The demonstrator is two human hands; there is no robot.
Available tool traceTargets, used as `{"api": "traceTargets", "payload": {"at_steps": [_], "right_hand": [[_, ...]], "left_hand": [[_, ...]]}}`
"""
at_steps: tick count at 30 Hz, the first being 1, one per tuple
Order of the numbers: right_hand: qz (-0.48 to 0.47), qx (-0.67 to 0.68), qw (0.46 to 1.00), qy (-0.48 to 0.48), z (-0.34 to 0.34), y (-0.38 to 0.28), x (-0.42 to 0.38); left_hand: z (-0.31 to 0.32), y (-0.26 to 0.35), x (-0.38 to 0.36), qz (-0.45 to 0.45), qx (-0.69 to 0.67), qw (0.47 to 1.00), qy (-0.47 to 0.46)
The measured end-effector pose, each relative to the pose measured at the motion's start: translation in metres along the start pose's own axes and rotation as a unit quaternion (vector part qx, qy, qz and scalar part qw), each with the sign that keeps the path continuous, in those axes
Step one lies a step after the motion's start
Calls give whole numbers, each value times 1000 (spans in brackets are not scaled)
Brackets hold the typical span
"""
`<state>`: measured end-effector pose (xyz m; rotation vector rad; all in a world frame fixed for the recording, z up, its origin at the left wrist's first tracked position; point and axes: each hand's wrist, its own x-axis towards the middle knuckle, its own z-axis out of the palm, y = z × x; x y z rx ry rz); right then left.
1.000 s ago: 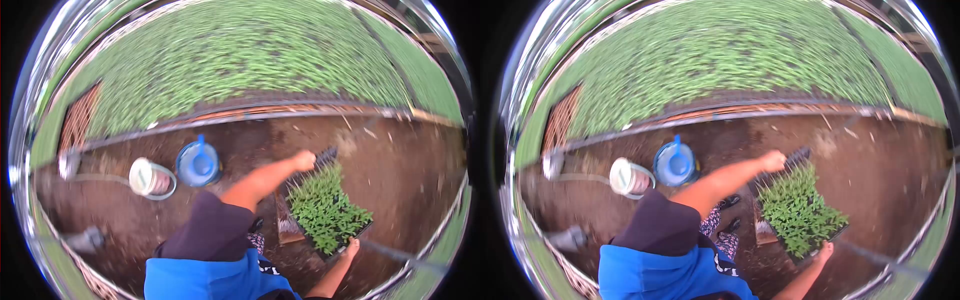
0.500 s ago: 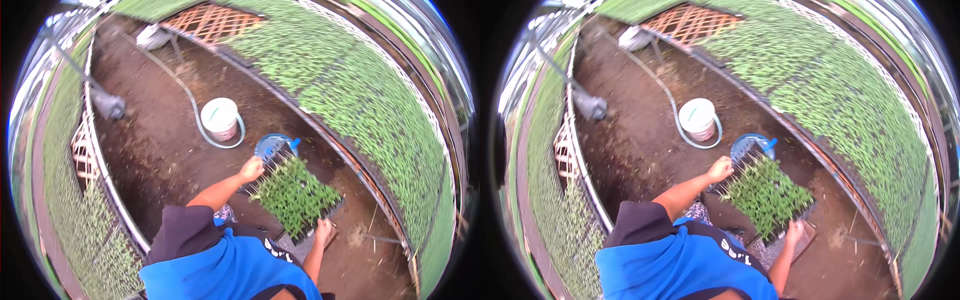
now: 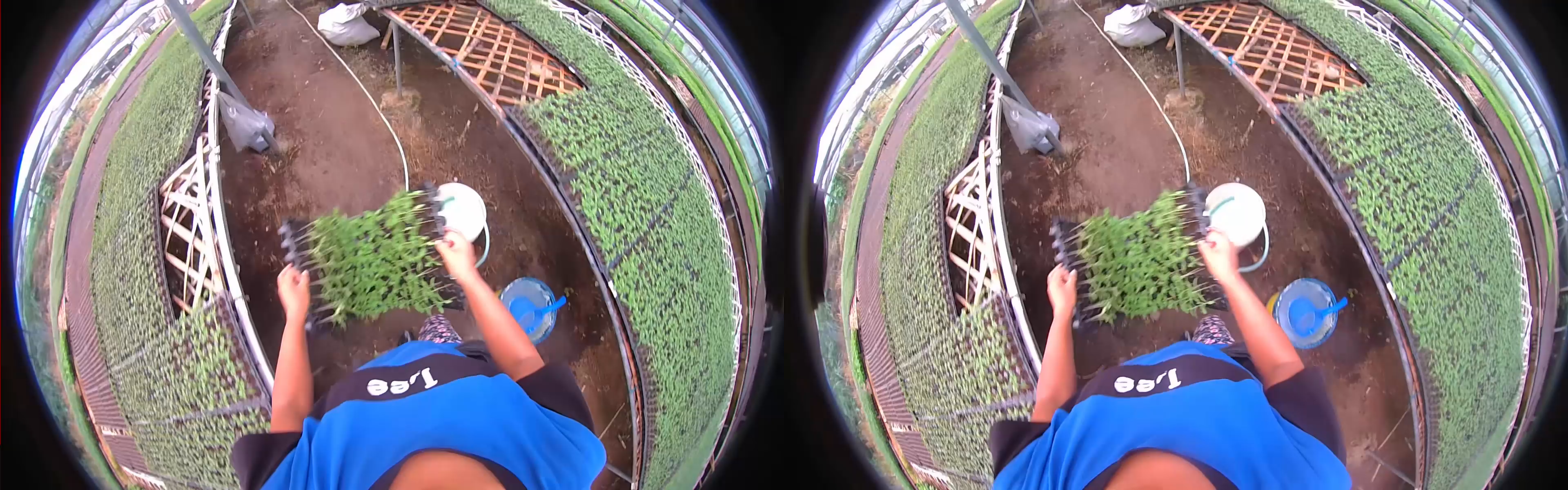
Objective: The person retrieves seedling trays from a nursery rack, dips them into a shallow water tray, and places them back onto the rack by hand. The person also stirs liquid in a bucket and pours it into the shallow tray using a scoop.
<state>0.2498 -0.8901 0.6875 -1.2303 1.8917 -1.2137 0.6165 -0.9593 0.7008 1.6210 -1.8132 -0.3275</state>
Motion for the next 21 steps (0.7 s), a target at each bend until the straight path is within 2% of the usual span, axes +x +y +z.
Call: {"api": "traceTargets", "payload": {"at_steps": [1, 2, 3, 4, 5, 7, 8, 9, 10, 11, 13, 14, 15, 16, 17, 18, 19, 21], "right_hand": [[-92, 19, 995, 42, 26, -4, 27], [-94, 40, 994, 23, 48, -11, 56], [-156, 44, 986, 36, 74, -11, 86], [-183, 36, 982, 42, 92, -20, 111], [-152, 61, 986, -7, 102, -38, 133], [-171, 99, 979, -50, 131, -58, 178], [-174, 104, 976, -76, 144, -65, 203], [-178, 108, 973, -100, 156, -74, 229], [-155, 112, 973, -130, 167, -84, 255], [-184, 128, 968, -113, 176, -93, 280], [-199, 130, 965, -108, 190, -109, 333], [-206, 136, 964, -104, 193, -119, 354], [-201, 143, 964, -97, 199, -124, 377], [-221, 142, 963, -54, 216, -122, 401], [-174, 156, 971, -42, 220, -131, 419], [-182, 160, 970, -12, 230, -133, 440], [-199, 158, 967, 13, 235, -133, 460], [-128, 181, 975, 5, 237, -154, 494]], "left_hand": [[-4, -11, 11, -21, -3, 998, 51], [-5, -27, 23, -78, -11, 994, 73], [-5, -46, 35, -134, -18, 986, 94], [-5, -71, 44, -120, 18, 986, 116], [-2, -89, 56, -108, 57, 983, 136], [-8, -65, 85, -226, -41, 960, 161], [-4, -80, 100, -236, -17, 960, 147], [-2, -94, 115, -245, 6, 960, 133], [4, -99, 131, -228, 18, 960, 159], [7, -101, 150, -208, 32, 961, 181], [11, -102, 192, -244, -38, 951, 185], [13, -92, 211, -230, -45, 953, 193], [15, -57, 239, -247, -23, 945, 211], [16, -66, 264, -243, 9, 948, 204], [20, -77, 293, -234, 37, 951, 199], [23, -82, 323, -210, 28, 958, 193], [24, -89, 356, -198, 97, 961, 165], [34, -70, 429, -204, 45, 969, 130]]}}
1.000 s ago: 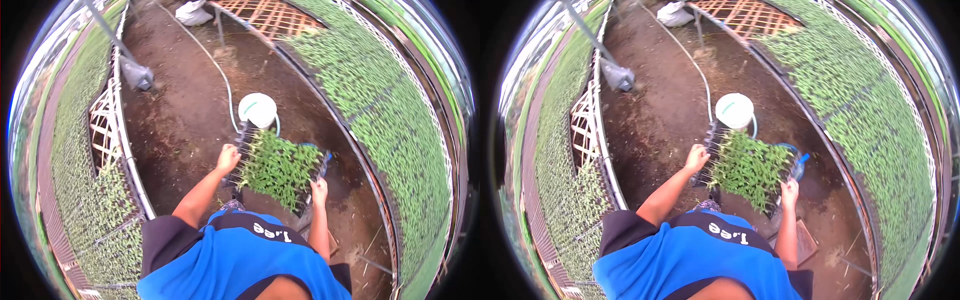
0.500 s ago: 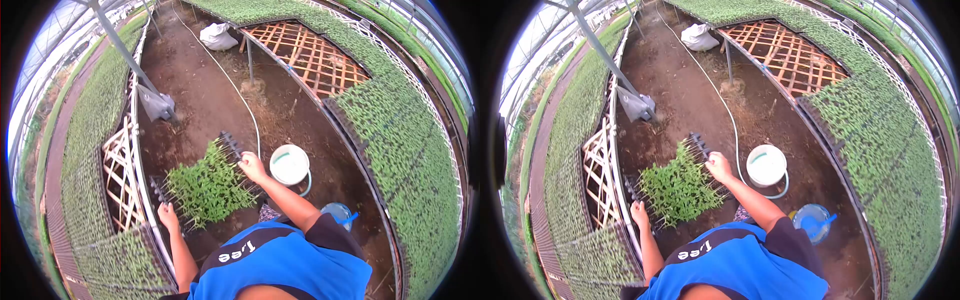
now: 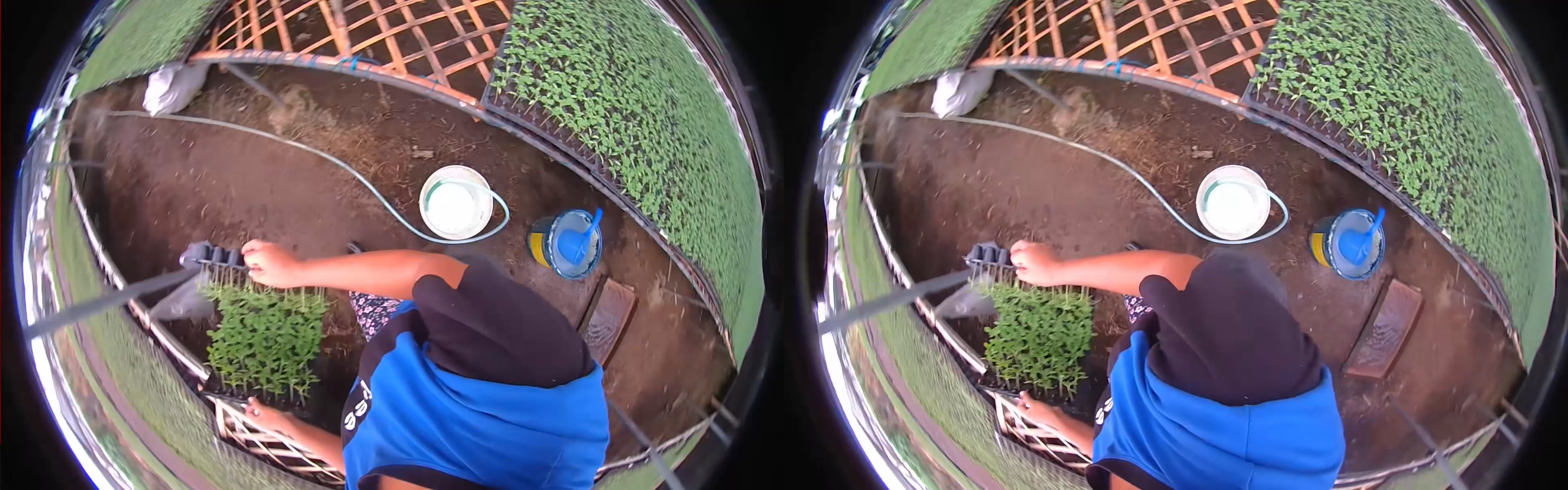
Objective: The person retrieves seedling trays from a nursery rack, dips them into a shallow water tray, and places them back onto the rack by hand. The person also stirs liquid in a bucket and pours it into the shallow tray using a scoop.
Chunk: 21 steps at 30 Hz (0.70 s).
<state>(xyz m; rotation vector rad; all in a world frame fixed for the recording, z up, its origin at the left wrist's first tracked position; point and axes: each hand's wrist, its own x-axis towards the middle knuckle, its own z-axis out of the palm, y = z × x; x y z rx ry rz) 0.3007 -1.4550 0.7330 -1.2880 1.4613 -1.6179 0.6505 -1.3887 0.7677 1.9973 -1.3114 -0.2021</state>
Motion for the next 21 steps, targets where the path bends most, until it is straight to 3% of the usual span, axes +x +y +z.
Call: {"api": "traceTargets", "payload": {"at_steps": [2, 4, 5, 6, 10, 12, 14, 16, 21], "right_hand": [[17, 8, 999, 41, -8, 7, 37], [21, 17, 994, 108, -20, 12, 75], [20, 19, 988, 149, -26, 12, 90], [14, 16, 982, 190, -38, 13, 107], [21, 1, 944, 330, -115, -16, 131], [-23, -17, 901, 433, -153, -24, 128], [16, -25, 869, 494, -189, -40, 116], [-5, -125, 808, 576, -217, -38, 99], [30, 3, 747, 664, -252, -22, 57]], "left_hand": [[31, 44, 59, 111, -7, 994, 14], [58, 122, 100, 133, 63, 989, -25], [81, 117, 151, 209, 46, 976, -46], [97, 149, 175, 244, 72, 965, -72], [173, 297, 225, 389, -79, 901, -173], [209, 380, 225, 418, -179, 851, -262], [242, 463, 214, 471, -226, 795, -309], [259, 547, 180, 491, -249, 748, -371], [305, 722, 63, 638, -262, 572, -444]]}}
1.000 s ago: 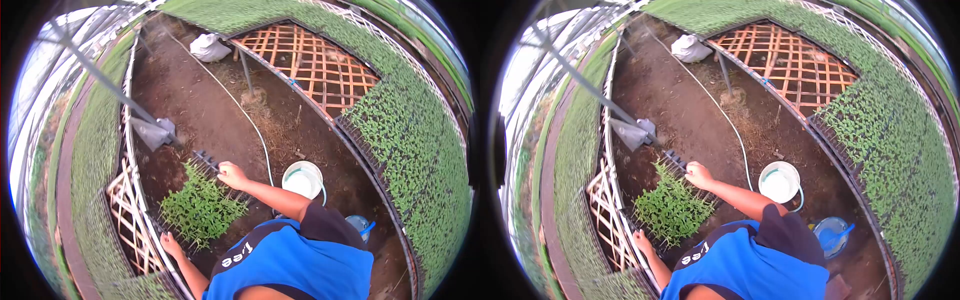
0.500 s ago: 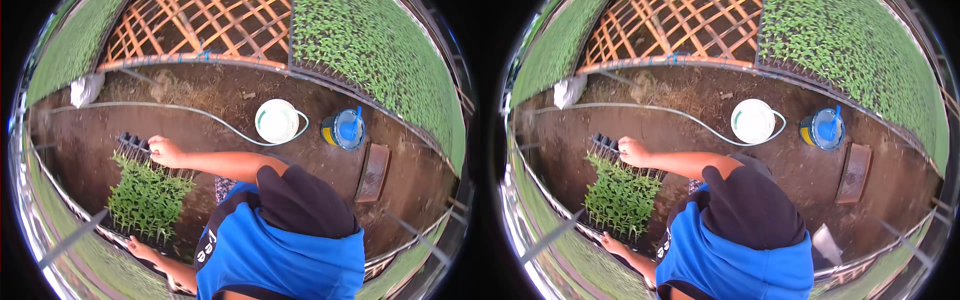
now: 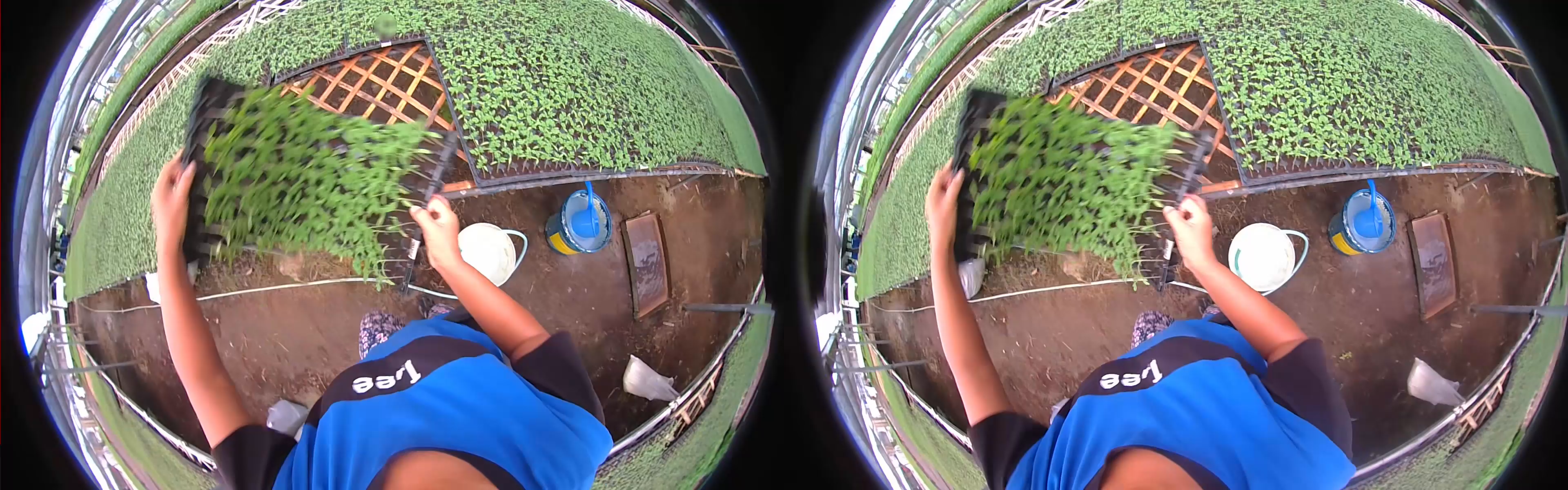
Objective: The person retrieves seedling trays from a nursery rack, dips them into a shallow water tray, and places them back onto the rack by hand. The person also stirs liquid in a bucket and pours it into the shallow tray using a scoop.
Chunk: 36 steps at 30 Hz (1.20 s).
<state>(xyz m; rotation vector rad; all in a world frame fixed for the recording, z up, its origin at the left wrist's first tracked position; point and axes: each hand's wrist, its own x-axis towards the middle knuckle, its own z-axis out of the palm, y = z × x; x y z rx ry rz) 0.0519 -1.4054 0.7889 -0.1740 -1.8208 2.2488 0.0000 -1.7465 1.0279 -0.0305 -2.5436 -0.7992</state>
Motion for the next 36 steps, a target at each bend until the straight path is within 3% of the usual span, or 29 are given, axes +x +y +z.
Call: {"api": "traceTargets", "payload": {"at_steps": [2, 4, 5, 9, 13, 19, 23, 28, 31, 33, 34, 36], "right_hand": [[54, 66, 996, 41, -5, -2, -3], [127, 108, 981, 94, -3, 1, -4], [130, 126, 977, 116, -2, 15, -2], [142, 211, 953, 163, 10, 31, 1], [142, 295, 912, 248, 40, 24, 19], [167, 266, 866, 390, 81, 50, 37], [155, 223, 843, 463, 88, 79, 40], [318, 94, 836, 438, 92, 63, 35], [304, 80, 846, 431, 93, 63, 38], [325, 48, 833, 444, 91, 69, 41], [331, 33, 825, 457, 90, 71, 44], [331, 37, 820, 466, 88, 77, 50]], "left_hand": [[42, 15, 69, 125, 9, 991, -50], [85, 31, 129, 172, 80, 976, -103], [116, 23, 164, 239, 53, 964, -106], [214, 49, 237, 322, 119, 930, -134], [302, 47, 292, 312, 140, 922, -180], [422, 2, 344, 209, 133, 934, -256], [498, -30, 360, 198, 130, 923, -302], [563, -65, 378, 234, 182, 881, -369], [588, -78, 395, 291, 209, 836, -416], [622, -100, 404, 299, 226, 837, -398], [619, -97, 398, 246, 214, 861, -390], [628, -108, 397, 233, 186, 884, -360]]}}
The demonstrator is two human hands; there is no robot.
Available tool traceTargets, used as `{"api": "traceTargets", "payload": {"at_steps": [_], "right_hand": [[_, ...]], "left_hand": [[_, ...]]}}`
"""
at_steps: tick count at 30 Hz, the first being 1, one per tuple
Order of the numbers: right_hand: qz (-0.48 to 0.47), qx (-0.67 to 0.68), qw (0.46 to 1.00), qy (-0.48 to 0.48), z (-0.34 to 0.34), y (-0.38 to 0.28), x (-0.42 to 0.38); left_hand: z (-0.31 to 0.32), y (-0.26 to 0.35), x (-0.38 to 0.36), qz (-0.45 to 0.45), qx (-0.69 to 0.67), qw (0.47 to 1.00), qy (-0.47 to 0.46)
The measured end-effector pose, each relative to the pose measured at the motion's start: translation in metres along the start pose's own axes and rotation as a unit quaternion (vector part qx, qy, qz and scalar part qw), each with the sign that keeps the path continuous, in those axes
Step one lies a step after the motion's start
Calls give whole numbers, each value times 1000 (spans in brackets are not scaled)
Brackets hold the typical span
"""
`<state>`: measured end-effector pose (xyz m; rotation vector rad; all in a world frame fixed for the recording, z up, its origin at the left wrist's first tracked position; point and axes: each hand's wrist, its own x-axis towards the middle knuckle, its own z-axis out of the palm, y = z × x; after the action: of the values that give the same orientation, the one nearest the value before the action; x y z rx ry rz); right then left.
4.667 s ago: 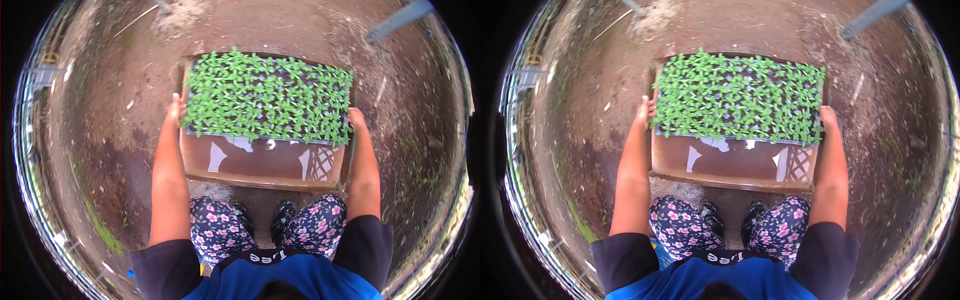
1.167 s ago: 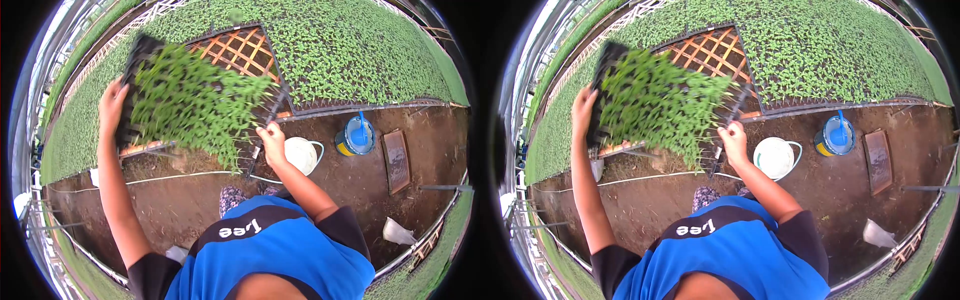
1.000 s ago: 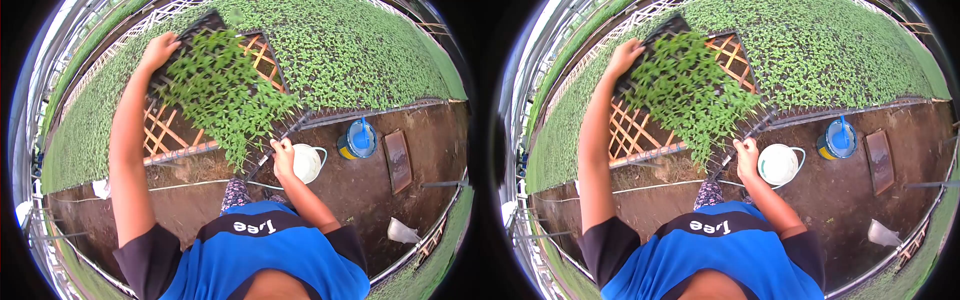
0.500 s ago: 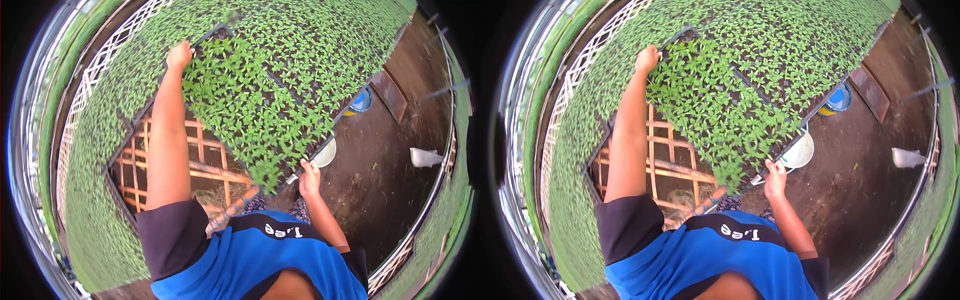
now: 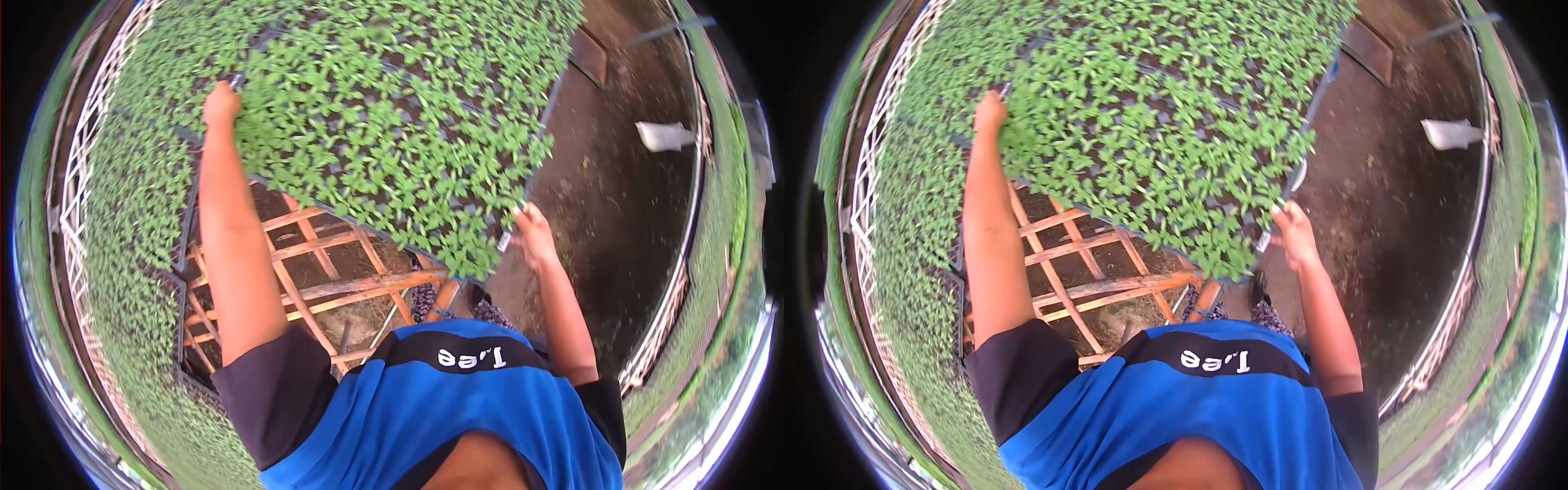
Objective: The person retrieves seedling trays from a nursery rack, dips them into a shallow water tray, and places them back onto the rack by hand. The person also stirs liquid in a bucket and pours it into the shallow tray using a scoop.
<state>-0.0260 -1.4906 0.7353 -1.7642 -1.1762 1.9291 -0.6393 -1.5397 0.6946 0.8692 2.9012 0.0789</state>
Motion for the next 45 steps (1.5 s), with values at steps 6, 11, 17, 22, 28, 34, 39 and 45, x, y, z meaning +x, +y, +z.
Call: {"api": "traceTargets", "payload": {"at_steps": [6, 11, 17, 22, 28, 34, 39, 45], "right_hand": [[4, 27, 1000, 4, 4, -3, -3], [2, -65, 996, 65, 24, -9, -4], [-26, -5, 998, 57, 24, 7, 1], [-24, 17, 999, 39, 16, 11, -4], [-13, 66, 998, 6, -1, 21, -9], [-124, 53, 991, 18, -50, 26, -11], [-256, 49, 965, -16, -14, -23, -75], [-234, -64, 925, -291, 111, 3, -160]], "left_hand": [[10, -5, 6, 43, -7, 999, 12], [-23, 20, -20, -32, 19, 999, 35], [-14, 21, -32, -40, 31, 991, 123], [-38, 20, -56, -14, -98, 982, 161], [-75, 13, -194, 142, -126, 903, 385], [-33, -29, -398, 58, -205, 914, 345], [1, -32, -585, -67, -238, 917, 314], [-1, -41, -722, -204, -203, 923, 255]]}}
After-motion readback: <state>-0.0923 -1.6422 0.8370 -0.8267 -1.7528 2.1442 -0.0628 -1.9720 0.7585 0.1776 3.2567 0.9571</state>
